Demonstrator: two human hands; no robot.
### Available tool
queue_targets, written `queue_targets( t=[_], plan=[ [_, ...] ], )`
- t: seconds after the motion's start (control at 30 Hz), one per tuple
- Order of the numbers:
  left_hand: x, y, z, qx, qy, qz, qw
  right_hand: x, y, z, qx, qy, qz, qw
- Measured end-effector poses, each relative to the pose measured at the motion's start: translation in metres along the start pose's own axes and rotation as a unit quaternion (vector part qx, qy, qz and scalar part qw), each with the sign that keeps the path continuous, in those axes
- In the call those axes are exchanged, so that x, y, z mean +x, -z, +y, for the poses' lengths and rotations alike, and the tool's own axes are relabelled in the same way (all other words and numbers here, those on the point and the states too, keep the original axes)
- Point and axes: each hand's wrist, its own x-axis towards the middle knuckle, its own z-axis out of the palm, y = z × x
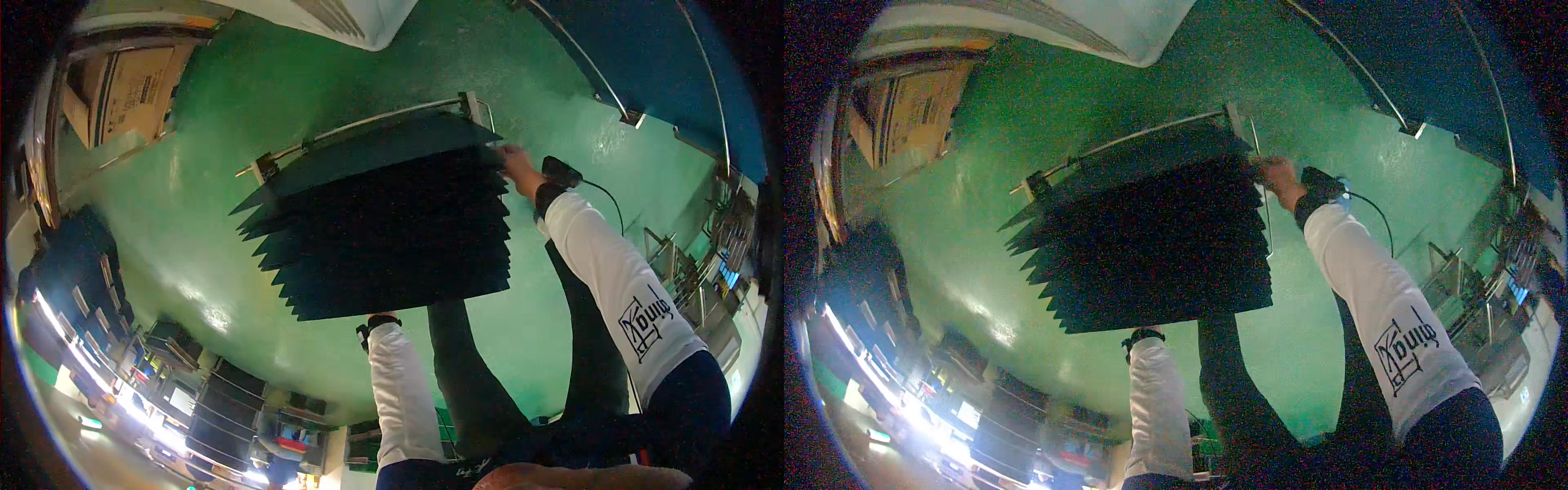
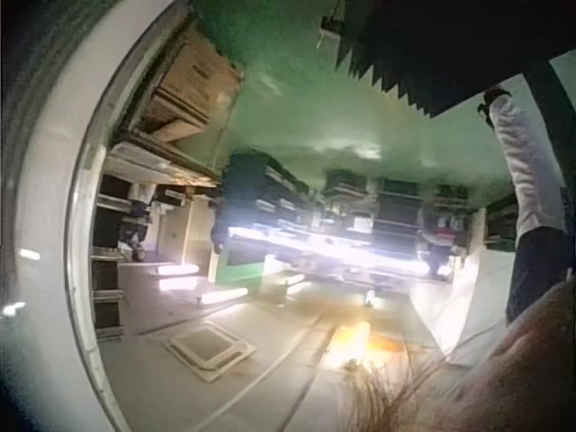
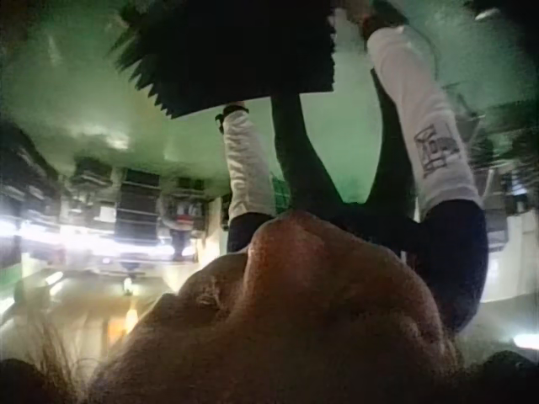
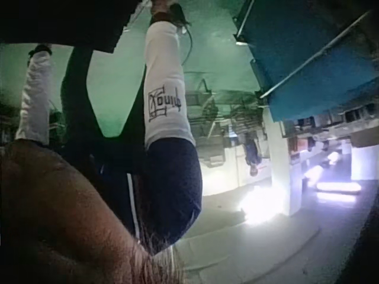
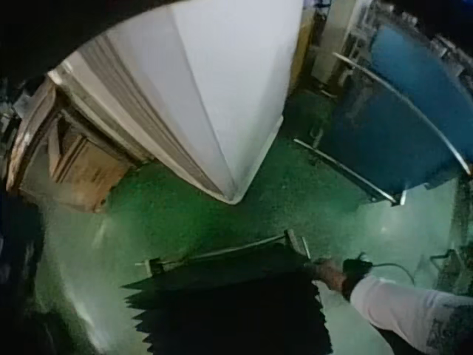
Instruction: Inspecting flat blue panels at a workbench and then loading them into a conveyor-fed industrial machine.
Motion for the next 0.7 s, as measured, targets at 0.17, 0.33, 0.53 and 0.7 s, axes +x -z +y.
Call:
queue_targets(
  t=[0.17, 0.33, 0.53, 0.7],
  plan=[
    [0.002, -0.027, -0.009, 0.015, -0.006, -0.008, 1.000, -0.011, 0.026, 0.009, 0.031, 0.015, -0.032, 0.999],
    [-0.015, -0.070, -0.025, 0.029, 0.006, -0.038, 0.999, -0.015, 0.115, 0.074, -0.049, 0.151, -0.110, 0.981],
    [-0.036, -0.142, -0.080, 0.033, 0.046, -0.083, 0.995, -0.049, 0.220, 0.089, 0.343, -0.094, -0.104, 0.929],
    [-0.048, -0.238, -0.125, 0.041, 0.092, -0.158, 0.982, -0.050, 0.346, 0.141, 0.121, 0.146, 0.008, 0.982]
  ],
)
